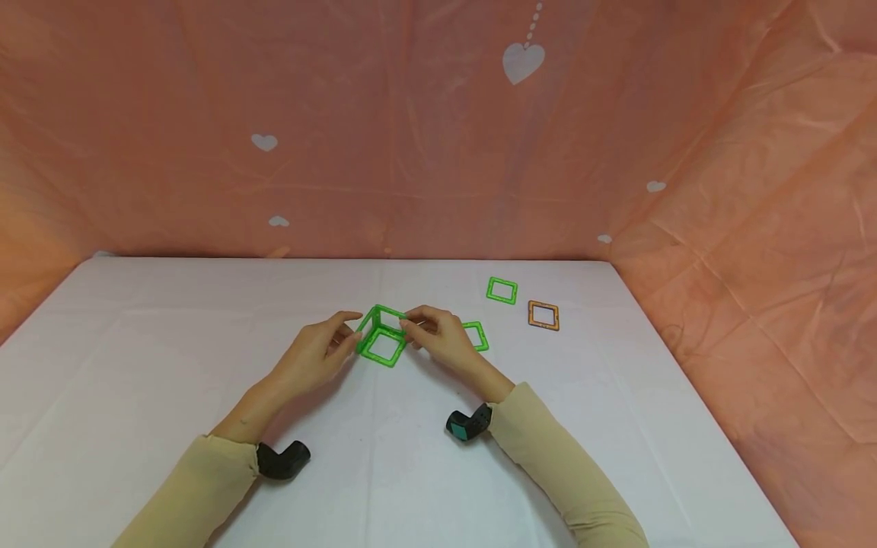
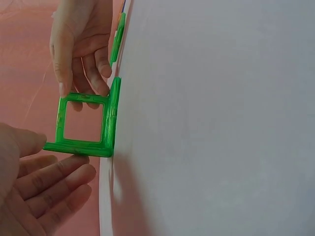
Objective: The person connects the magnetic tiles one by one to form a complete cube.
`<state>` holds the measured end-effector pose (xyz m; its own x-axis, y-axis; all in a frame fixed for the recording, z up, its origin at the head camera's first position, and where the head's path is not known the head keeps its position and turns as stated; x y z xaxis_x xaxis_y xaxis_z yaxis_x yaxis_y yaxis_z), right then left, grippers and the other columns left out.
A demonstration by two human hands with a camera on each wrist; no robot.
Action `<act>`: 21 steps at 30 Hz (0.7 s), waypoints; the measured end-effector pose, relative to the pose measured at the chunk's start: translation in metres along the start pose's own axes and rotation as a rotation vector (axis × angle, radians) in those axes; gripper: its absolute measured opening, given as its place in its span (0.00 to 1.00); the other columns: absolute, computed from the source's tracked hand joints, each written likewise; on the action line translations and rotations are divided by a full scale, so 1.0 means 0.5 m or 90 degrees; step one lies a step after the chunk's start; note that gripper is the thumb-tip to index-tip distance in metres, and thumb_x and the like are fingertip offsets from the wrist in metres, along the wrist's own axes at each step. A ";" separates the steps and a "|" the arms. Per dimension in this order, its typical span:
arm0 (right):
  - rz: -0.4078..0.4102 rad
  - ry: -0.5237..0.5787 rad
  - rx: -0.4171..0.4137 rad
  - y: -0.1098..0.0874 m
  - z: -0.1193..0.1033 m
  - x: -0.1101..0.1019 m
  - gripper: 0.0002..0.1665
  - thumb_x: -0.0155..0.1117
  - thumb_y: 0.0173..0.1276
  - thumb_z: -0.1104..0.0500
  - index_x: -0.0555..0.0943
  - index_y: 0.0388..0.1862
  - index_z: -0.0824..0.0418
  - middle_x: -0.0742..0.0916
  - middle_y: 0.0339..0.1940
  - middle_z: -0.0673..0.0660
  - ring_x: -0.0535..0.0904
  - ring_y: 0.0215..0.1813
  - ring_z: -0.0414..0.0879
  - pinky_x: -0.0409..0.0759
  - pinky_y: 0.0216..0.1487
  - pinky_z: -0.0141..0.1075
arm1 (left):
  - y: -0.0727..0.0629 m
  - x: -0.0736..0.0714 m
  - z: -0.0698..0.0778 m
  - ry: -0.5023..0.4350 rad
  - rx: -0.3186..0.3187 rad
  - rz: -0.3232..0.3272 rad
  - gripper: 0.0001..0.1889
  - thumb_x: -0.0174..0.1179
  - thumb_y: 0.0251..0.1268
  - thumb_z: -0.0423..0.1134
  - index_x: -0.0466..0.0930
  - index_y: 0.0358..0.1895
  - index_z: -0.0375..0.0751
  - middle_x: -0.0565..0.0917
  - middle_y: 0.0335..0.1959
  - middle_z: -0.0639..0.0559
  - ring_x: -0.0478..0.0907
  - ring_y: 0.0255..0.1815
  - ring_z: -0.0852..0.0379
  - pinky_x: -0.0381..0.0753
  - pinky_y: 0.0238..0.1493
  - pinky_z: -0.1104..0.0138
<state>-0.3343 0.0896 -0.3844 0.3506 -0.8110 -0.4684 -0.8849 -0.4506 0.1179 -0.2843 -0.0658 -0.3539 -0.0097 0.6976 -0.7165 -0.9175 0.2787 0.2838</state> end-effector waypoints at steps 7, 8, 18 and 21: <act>-0.006 0.014 -0.013 0.001 -0.003 0.002 0.18 0.58 0.71 0.62 0.77 0.55 0.72 0.86 0.45 0.68 0.85 0.40 0.55 0.84 0.40 0.39 | 0.001 0.006 0.001 -0.018 0.004 -0.011 0.19 0.55 0.70 0.36 0.72 0.60 0.30 0.84 0.33 0.46 0.80 0.32 0.56 0.80 0.35 0.63; -0.007 0.016 -0.013 0.002 -0.002 0.003 0.18 0.59 0.70 0.62 0.77 0.55 0.72 0.85 0.45 0.68 0.85 0.40 0.56 0.84 0.40 0.40 | 0.001 0.006 0.001 -0.019 0.004 -0.011 0.20 0.55 0.70 0.36 0.72 0.60 0.30 0.84 0.33 0.47 0.80 0.32 0.57 0.79 0.34 0.63; 0.000 0.006 -0.021 0.005 -0.004 0.004 0.19 0.62 0.66 0.68 0.76 0.55 0.73 0.85 0.43 0.70 0.84 0.41 0.59 0.83 0.43 0.36 | 0.000 0.007 0.007 -0.026 0.026 -0.002 0.24 0.57 0.68 0.36 0.67 0.62 0.28 0.84 0.32 0.47 0.80 0.31 0.58 0.79 0.34 0.65; 0.002 -0.001 -0.018 0.002 -0.014 0.003 0.20 0.62 0.65 0.69 0.76 0.55 0.73 0.85 0.44 0.69 0.84 0.44 0.58 0.82 0.45 0.36 | 0.001 0.006 0.008 -0.020 0.034 0.004 0.25 0.58 0.67 0.37 0.67 0.62 0.27 0.84 0.33 0.47 0.80 0.32 0.57 0.79 0.35 0.64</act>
Point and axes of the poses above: each hand's wrist, its own y-axis towards the middle knuckle, its own x-axis out of the palm, z = x × y, the point moved 10 cm from there along y, towards the middle knuckle
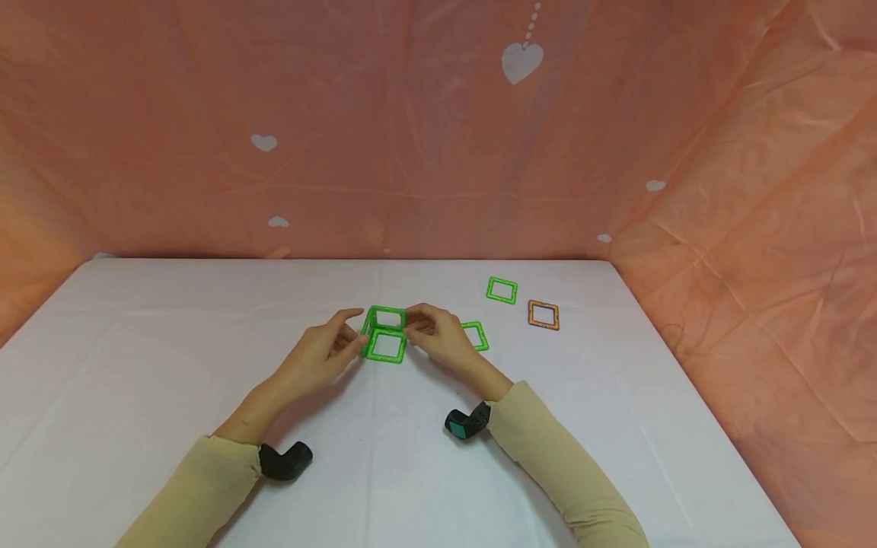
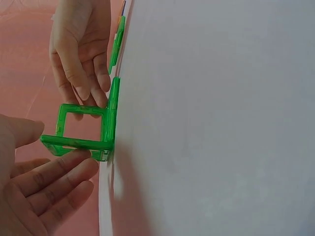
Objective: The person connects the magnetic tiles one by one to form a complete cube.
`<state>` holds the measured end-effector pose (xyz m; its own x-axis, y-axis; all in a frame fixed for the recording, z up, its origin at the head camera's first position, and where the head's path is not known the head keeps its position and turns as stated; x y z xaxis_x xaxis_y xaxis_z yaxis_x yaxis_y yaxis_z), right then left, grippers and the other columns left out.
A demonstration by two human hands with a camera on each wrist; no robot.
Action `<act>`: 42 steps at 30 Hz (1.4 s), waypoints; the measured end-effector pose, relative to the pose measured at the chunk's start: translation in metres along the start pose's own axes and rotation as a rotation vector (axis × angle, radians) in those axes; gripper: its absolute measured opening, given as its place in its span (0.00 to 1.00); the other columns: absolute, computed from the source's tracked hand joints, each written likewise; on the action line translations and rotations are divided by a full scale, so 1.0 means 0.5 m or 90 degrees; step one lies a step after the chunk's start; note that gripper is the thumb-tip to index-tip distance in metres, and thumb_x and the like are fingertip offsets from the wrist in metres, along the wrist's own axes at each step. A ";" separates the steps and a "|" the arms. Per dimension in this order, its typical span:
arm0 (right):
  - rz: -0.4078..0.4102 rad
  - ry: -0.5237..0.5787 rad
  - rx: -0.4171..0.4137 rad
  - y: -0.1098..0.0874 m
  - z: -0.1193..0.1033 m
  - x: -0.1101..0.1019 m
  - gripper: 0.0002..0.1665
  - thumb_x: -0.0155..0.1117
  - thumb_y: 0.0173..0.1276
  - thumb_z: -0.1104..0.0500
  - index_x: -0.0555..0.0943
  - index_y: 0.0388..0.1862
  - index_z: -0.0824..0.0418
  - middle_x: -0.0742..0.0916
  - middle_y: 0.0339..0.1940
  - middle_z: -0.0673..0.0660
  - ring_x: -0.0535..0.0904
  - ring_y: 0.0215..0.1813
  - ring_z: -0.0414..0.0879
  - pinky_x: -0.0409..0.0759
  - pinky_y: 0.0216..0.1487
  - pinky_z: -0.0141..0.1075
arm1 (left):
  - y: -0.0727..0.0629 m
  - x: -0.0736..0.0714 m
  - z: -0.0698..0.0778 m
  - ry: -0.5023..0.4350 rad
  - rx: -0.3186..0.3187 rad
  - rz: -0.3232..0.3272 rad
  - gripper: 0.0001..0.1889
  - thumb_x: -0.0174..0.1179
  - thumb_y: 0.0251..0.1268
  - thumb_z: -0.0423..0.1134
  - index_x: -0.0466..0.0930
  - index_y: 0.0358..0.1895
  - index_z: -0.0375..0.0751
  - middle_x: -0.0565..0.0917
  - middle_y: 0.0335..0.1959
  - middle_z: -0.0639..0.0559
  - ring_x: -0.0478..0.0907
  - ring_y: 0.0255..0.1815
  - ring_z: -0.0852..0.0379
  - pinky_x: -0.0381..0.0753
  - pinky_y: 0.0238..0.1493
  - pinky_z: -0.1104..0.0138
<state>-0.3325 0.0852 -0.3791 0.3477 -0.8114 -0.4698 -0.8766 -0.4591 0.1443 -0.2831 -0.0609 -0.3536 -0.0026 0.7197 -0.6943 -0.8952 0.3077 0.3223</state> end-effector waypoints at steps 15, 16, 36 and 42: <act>-0.001 -0.044 -0.012 0.006 0.002 0.003 0.27 0.64 0.64 0.67 0.72 0.62 0.70 0.84 0.51 0.68 0.82 0.51 0.58 0.80 0.55 0.45 | 0.010 0.007 -0.011 0.006 -0.050 -0.044 0.32 0.57 0.68 0.46 0.61 0.70 0.33 0.75 0.60 0.36 0.77 0.56 0.43 0.75 0.57 0.50; -0.001 -0.041 -0.014 0.006 0.000 0.003 0.28 0.64 0.63 0.67 0.72 0.63 0.70 0.83 0.51 0.68 0.82 0.51 0.58 0.80 0.55 0.45 | 0.011 0.009 -0.012 0.008 -0.051 -0.049 0.32 0.57 0.69 0.46 0.60 0.70 0.33 0.75 0.60 0.36 0.77 0.57 0.43 0.75 0.58 0.50; -0.020 -0.020 -0.064 0.000 -0.009 0.006 0.38 0.67 0.62 0.66 0.66 0.71 0.62 0.81 0.57 0.67 0.80 0.57 0.59 0.78 0.58 0.48 | 0.013 0.012 -0.008 0.011 -0.020 -0.044 0.31 0.58 0.67 0.42 0.63 0.70 0.33 0.77 0.57 0.36 0.78 0.54 0.41 0.75 0.56 0.48; -0.024 -0.026 -0.072 -0.003 -0.008 0.007 0.38 0.67 0.62 0.66 0.65 0.71 0.64 0.81 0.57 0.68 0.80 0.57 0.59 0.78 0.57 0.48 | 0.011 0.016 -0.011 -0.012 -0.022 -0.048 0.30 0.58 0.68 0.41 0.63 0.70 0.33 0.77 0.58 0.36 0.78 0.54 0.41 0.76 0.55 0.49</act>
Point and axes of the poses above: each hand's wrist, its own y-axis towards the middle knuckle, its own x-axis out of the palm, z = x × y, the point moved 10 cm from there along y, towards the middle knuckle
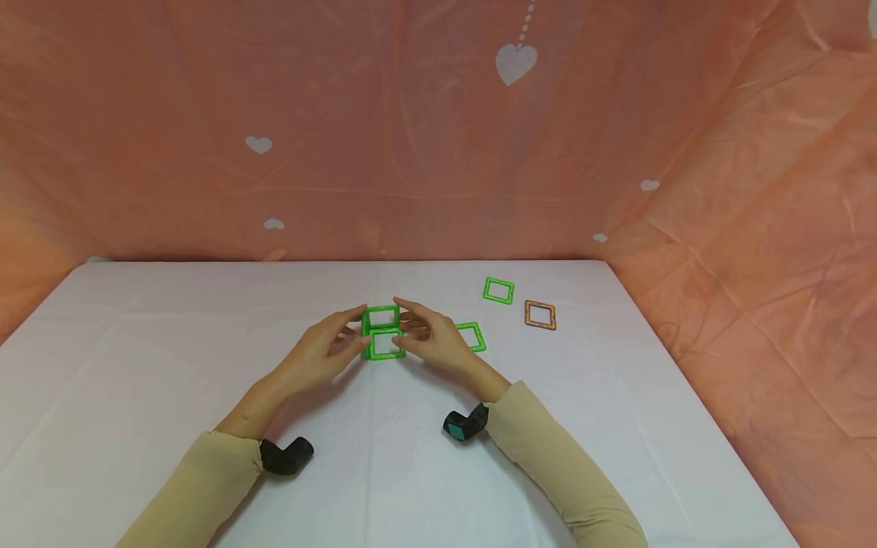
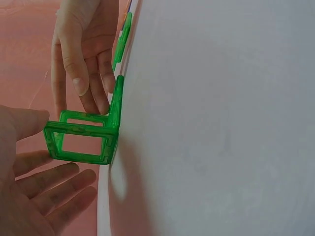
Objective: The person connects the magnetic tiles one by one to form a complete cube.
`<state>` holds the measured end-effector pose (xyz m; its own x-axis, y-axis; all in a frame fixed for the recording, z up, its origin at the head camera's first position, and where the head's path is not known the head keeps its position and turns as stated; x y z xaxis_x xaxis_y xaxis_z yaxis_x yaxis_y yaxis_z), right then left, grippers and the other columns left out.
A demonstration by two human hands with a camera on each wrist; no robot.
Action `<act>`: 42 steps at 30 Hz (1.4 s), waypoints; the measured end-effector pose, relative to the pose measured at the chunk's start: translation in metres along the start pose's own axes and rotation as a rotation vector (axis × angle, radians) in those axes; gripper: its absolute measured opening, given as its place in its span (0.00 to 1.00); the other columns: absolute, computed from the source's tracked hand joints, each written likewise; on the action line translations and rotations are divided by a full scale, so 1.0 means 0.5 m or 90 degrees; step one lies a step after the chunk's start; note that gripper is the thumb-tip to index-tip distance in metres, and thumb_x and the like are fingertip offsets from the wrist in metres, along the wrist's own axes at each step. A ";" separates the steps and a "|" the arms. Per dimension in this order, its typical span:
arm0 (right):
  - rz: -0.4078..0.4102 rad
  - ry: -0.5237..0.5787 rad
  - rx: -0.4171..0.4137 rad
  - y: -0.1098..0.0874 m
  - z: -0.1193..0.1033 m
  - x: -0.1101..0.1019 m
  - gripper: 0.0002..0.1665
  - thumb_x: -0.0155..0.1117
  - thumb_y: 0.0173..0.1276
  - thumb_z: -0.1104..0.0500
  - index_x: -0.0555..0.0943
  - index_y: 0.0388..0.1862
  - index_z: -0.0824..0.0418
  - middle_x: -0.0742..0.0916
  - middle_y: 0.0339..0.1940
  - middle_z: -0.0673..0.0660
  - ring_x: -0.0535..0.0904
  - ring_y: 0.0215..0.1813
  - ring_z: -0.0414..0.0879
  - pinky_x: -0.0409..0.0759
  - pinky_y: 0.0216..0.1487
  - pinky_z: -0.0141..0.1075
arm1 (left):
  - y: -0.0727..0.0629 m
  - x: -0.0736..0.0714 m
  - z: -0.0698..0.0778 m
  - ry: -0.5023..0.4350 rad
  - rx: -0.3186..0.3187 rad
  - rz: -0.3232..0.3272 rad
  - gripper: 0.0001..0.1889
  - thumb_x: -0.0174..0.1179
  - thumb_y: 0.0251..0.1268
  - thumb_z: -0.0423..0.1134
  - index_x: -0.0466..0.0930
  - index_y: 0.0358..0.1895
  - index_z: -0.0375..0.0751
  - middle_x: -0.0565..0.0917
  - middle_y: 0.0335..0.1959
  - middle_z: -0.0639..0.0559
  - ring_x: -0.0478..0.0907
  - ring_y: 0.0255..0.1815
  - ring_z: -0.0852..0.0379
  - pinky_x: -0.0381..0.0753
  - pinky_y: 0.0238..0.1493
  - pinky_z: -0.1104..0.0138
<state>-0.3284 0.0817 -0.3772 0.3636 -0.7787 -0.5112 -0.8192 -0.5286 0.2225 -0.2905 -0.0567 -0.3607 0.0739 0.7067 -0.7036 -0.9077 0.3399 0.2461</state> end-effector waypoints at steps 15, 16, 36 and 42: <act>0.031 -0.061 0.026 -0.023 0.006 -0.040 0.34 0.67 0.62 0.64 0.69 0.67 0.66 0.82 0.56 0.66 0.80 0.57 0.57 0.78 0.56 0.48 | 0.002 0.004 -0.013 -0.053 -0.023 0.003 0.31 0.60 0.66 0.40 0.63 0.70 0.35 0.76 0.61 0.38 0.80 0.52 0.42 0.76 0.56 0.50; 0.036 -0.067 0.025 -0.025 0.005 -0.045 0.34 0.67 0.62 0.64 0.70 0.67 0.66 0.82 0.56 0.65 0.80 0.57 0.57 0.79 0.56 0.48 | 0.002 0.003 -0.013 -0.055 -0.022 0.005 0.30 0.60 0.66 0.40 0.64 0.70 0.35 0.77 0.60 0.38 0.80 0.52 0.42 0.76 0.55 0.50; 0.065 -0.210 0.056 -0.070 0.031 -0.114 0.33 0.73 0.56 0.61 0.75 0.62 0.63 0.81 0.58 0.63 0.76 0.61 0.56 0.68 0.66 0.52 | -0.002 -0.005 -0.013 -0.066 -0.020 0.011 0.30 0.59 0.67 0.40 0.63 0.70 0.34 0.76 0.60 0.36 0.80 0.49 0.41 0.78 0.52 0.50; 0.037 -0.264 0.053 -0.079 0.040 -0.124 0.32 0.74 0.54 0.59 0.78 0.58 0.65 0.81 0.55 0.63 0.73 0.60 0.58 0.68 0.63 0.54 | -0.001 -0.004 -0.012 -0.064 -0.025 0.005 0.31 0.58 0.67 0.41 0.63 0.70 0.34 0.76 0.61 0.37 0.80 0.50 0.42 0.78 0.53 0.50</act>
Point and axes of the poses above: each hand's wrist, its own y-axis towards the middle knuckle, its own x-axis out of the palm, z = x × y, the point moved 10 cm from there along y, towards the middle knuckle
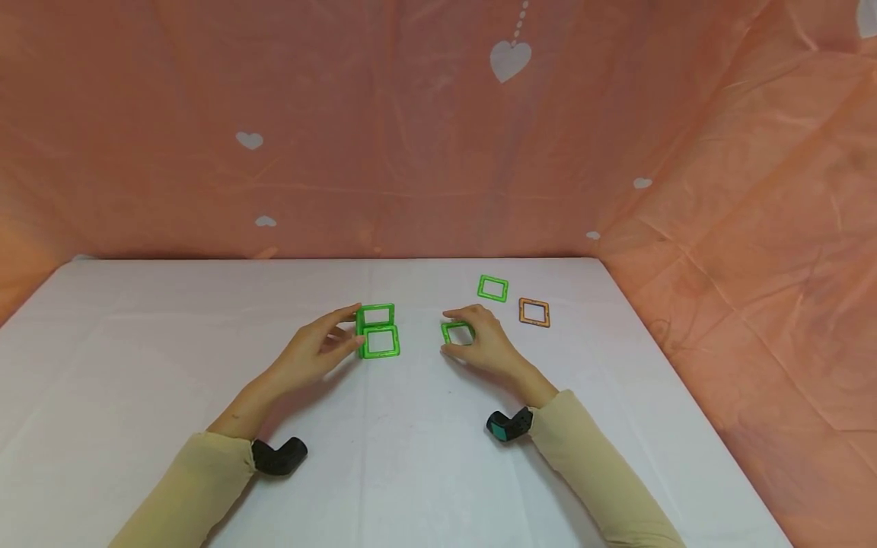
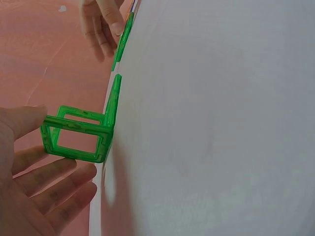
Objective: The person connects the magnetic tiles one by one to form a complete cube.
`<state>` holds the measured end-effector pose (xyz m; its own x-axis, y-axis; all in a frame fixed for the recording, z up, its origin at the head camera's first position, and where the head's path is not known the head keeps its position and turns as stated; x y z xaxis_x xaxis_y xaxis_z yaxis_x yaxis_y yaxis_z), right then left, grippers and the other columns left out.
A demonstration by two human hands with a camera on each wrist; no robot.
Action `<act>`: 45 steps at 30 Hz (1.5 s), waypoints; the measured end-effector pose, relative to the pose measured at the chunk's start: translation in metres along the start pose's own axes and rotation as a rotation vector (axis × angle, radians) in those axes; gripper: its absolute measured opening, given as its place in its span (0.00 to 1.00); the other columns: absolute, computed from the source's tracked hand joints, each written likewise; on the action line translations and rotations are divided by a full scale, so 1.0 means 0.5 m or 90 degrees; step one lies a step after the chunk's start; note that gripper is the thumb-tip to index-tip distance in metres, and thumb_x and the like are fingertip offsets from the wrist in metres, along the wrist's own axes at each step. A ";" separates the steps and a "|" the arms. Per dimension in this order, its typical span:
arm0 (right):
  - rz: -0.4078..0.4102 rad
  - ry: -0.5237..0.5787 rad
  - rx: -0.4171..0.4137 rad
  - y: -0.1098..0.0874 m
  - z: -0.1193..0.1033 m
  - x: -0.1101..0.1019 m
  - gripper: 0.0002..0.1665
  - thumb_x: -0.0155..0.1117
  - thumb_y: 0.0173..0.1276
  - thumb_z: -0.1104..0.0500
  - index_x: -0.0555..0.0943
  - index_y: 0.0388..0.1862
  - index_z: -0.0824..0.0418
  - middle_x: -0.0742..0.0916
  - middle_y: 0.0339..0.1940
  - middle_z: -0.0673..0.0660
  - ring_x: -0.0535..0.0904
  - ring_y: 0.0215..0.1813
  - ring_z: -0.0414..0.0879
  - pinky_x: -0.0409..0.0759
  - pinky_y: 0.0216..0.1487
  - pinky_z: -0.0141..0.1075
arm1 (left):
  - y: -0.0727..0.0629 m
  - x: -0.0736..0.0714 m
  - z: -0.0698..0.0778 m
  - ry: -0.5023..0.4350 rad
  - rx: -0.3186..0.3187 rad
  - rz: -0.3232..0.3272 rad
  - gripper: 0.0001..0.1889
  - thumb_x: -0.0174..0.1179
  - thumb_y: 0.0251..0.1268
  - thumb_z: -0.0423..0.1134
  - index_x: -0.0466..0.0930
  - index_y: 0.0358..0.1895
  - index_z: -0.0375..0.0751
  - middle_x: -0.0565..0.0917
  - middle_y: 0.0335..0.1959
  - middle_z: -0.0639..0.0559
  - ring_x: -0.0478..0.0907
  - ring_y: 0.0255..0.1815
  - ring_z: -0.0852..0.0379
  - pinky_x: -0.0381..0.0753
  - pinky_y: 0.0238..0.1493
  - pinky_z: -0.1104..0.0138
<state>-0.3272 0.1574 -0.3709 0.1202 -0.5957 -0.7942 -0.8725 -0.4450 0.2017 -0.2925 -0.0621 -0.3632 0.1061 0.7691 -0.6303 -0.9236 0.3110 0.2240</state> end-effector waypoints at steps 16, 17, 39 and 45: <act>-0.028 -0.028 -0.007 -0.011 0.017 -0.001 0.29 0.73 0.56 0.57 0.79 0.57 0.65 0.79 0.56 0.65 0.71 0.60 0.60 0.67 0.62 0.56 | 0.000 0.003 -0.003 -0.005 -0.013 -0.002 0.31 0.59 0.67 0.41 0.63 0.70 0.35 0.76 0.61 0.38 0.80 0.49 0.43 0.78 0.52 0.51; -0.028 -0.027 -0.005 -0.011 0.016 -0.001 0.29 0.73 0.55 0.57 0.79 0.57 0.65 0.79 0.55 0.65 0.71 0.59 0.60 0.68 0.62 0.56 | -0.001 0.003 -0.003 -0.004 -0.014 -0.002 0.31 0.59 0.67 0.41 0.62 0.70 0.35 0.76 0.61 0.38 0.80 0.49 0.43 0.78 0.52 0.51; -0.016 -0.051 0.019 -0.006 0.021 -0.003 0.31 0.75 0.52 0.54 0.81 0.55 0.63 0.78 0.48 0.62 0.69 0.49 0.54 0.66 0.47 0.40 | -0.002 0.002 -0.002 -0.015 0.008 0.012 0.30 0.60 0.66 0.39 0.63 0.69 0.33 0.77 0.59 0.36 0.81 0.47 0.43 0.78 0.52 0.50; -0.006 -0.050 0.011 -0.005 0.017 -0.003 0.31 0.76 0.52 0.53 0.80 0.55 0.62 0.78 0.48 0.60 0.69 0.50 0.53 0.67 0.48 0.41 | -0.003 0.004 -0.001 -0.014 0.001 0.004 0.30 0.59 0.67 0.40 0.63 0.70 0.34 0.76 0.60 0.37 0.81 0.48 0.44 0.78 0.52 0.51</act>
<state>-0.3295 0.1651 -0.3751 0.0922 -0.5371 -0.8385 -0.8794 -0.4388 0.1844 -0.2913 -0.0614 -0.3650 0.1087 0.7826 -0.6130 -0.9238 0.3072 0.2284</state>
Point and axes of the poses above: each hand's wrist, its own y-axis towards the middle knuckle, its own x-axis out of the palm, z = x × y, the point moved 10 cm from there along y, towards the middle knuckle
